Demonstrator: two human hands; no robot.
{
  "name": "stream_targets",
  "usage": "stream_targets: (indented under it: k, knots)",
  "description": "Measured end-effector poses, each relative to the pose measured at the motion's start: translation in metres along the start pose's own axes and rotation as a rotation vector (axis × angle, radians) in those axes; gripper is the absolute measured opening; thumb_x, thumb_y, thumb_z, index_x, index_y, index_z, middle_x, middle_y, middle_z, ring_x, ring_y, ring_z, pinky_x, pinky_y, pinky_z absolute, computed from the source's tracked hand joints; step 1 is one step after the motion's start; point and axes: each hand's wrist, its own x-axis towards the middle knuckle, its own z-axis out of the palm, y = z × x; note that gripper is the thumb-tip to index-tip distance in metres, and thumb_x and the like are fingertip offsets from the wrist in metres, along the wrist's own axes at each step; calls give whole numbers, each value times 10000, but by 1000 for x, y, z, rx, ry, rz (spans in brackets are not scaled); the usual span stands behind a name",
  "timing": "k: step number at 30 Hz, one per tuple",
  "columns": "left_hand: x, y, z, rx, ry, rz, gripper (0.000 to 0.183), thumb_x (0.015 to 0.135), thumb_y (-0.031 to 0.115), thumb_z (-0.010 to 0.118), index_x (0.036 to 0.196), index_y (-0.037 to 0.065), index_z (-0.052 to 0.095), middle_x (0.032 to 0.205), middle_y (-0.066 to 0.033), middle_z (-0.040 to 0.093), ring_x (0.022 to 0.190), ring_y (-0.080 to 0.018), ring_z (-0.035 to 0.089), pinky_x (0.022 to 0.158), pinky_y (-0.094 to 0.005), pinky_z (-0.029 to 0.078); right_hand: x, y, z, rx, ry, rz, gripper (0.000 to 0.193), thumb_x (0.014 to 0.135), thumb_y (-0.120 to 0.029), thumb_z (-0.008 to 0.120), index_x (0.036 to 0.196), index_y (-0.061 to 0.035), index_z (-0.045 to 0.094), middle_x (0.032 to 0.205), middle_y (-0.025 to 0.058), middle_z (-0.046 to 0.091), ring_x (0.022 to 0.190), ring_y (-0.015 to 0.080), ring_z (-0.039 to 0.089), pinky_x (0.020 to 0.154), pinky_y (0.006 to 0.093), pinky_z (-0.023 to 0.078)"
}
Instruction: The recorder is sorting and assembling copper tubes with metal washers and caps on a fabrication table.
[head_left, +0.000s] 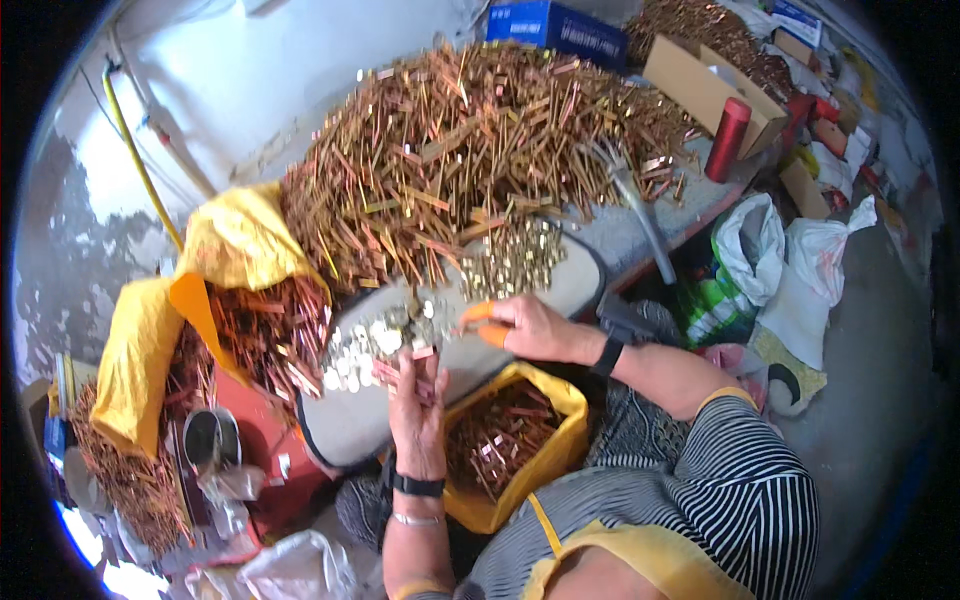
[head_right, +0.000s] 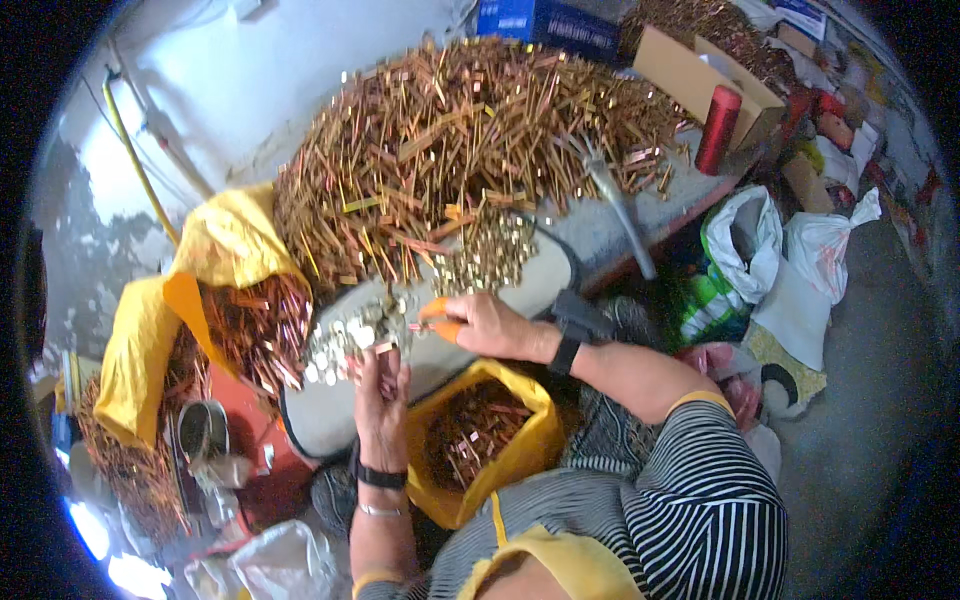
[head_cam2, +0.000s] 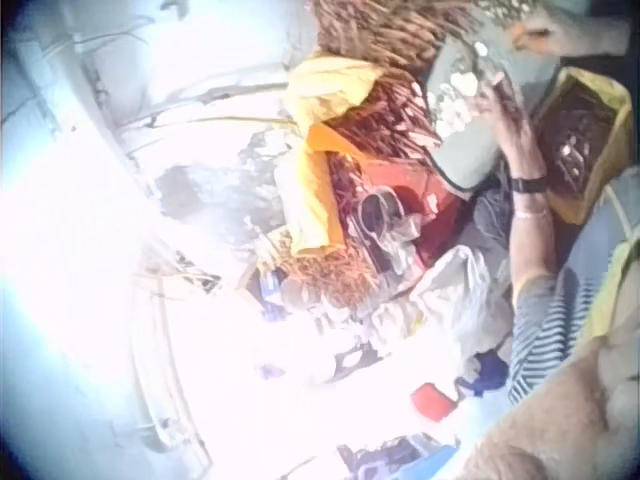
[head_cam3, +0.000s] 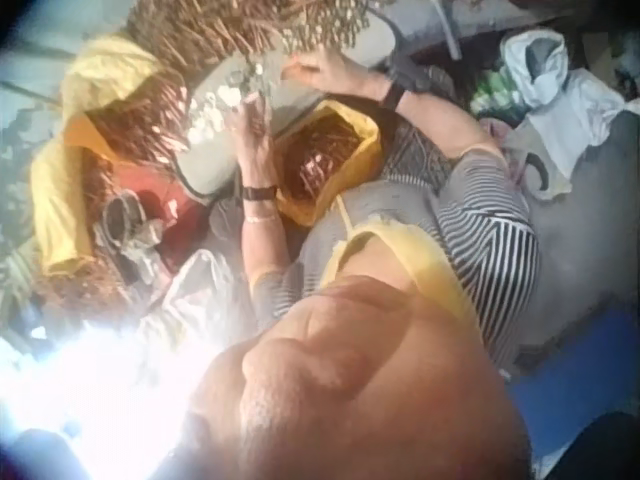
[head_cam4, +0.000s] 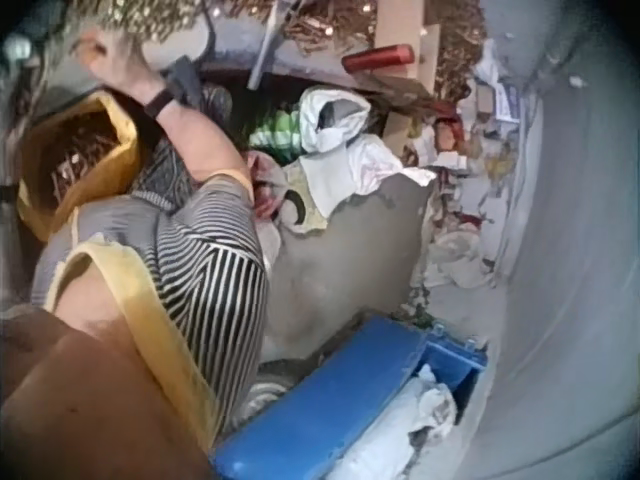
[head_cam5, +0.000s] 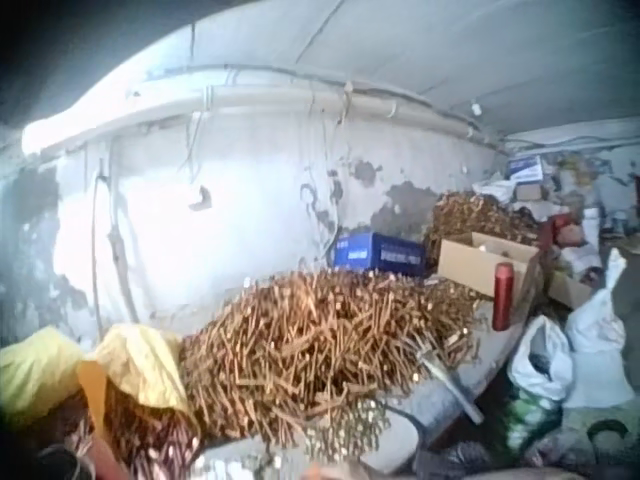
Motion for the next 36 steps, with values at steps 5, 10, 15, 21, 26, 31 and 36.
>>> stream_targets:
  k: [5, 10, 15, 21, 26, 31, 36]
  knots:
    - [-13, -11, 17, 14, -137, -37, 191, 912, 229, 599, 1071, 150, 527, 1004, -32, 629, 974, -180, 623, 764, -364, 525, -20, -17, -14, 71, -55, -5, 216, 852, -52, 561, 1043, -48, 663, 590, -51, 432, 561, 7, 378, 478, 210, 344]
    - [-16, -12, 9, 7, -183, -15, 231, 900, 219, 613, 1096, 129, 528, 1048, -76, 620, 981, -238, 630, 735, -383, 559, -23, -32, -14, -85, -60, -28, 250, 828, -33, 576, 1066, -33, 654, 574, 56, 472, 520, 62, 419, 468, 238, 353]
    - [-18, -8, 7, 31, -213, 34, 185, 910, 216, 597, 1066, 138, 534, 1038, -54, 618, 979, -233, 630, 729, -372, 568, -13, -20, 6, -356, 57, -360, 218, 807, -65, 625, 1018, -15, 648, 717, 128, 557, 559, 229, 542, 507, 332, 426]
    - [-33, -37, 24, -150, -301, -61, 229, 922, 196, 579, 1121, 104, 513, 968, 3, 552, 876, -106, 561, 797, -253, 473, 1, -27, 54, -285, 110, -549, 540, 841, -358, 642, 1216, 7, 510, 1129, 158, 550, 978, 323, 564, 824, 413, 465]
    - [-43, 3, -27, -329, -186, -26, 357, 959, 275, 494, 1265, 92, 467, 878, -5, 572, 768, -111, 602, 548, -242, 516, 27, -28, 62, 229, 197, -344, 348, 956, -213, 481, 1242, -20, 527, 1064, 82, 610, 951, 153, 574, 796, 294, 484]
    - [-117, 35, -80, -147, -73, 208, 366, 954, 277, 508, 1278, 112, 460, 842, 21, 523, 641, -62, 509, 458, -175, 392, 10, 57, 53, 296, -15, 73, 273, 963, -127, 445, 1181, -51, 590, 774, 3, 529, 669, 95, 514, 625, 235, 448]
    - [-195, 10, -119, -163, 84, 357, 337, 948, 309, 520, 1217, 109, 483, 732, 32, 487, 567, -36, 460, 431, -161, 335, 2, 36, 43, 355, -97, -65, 268, 974, -137, 448, 1188, -50, 585, 774, -5, 501, 662, 73, 466, 593, 227, 429]
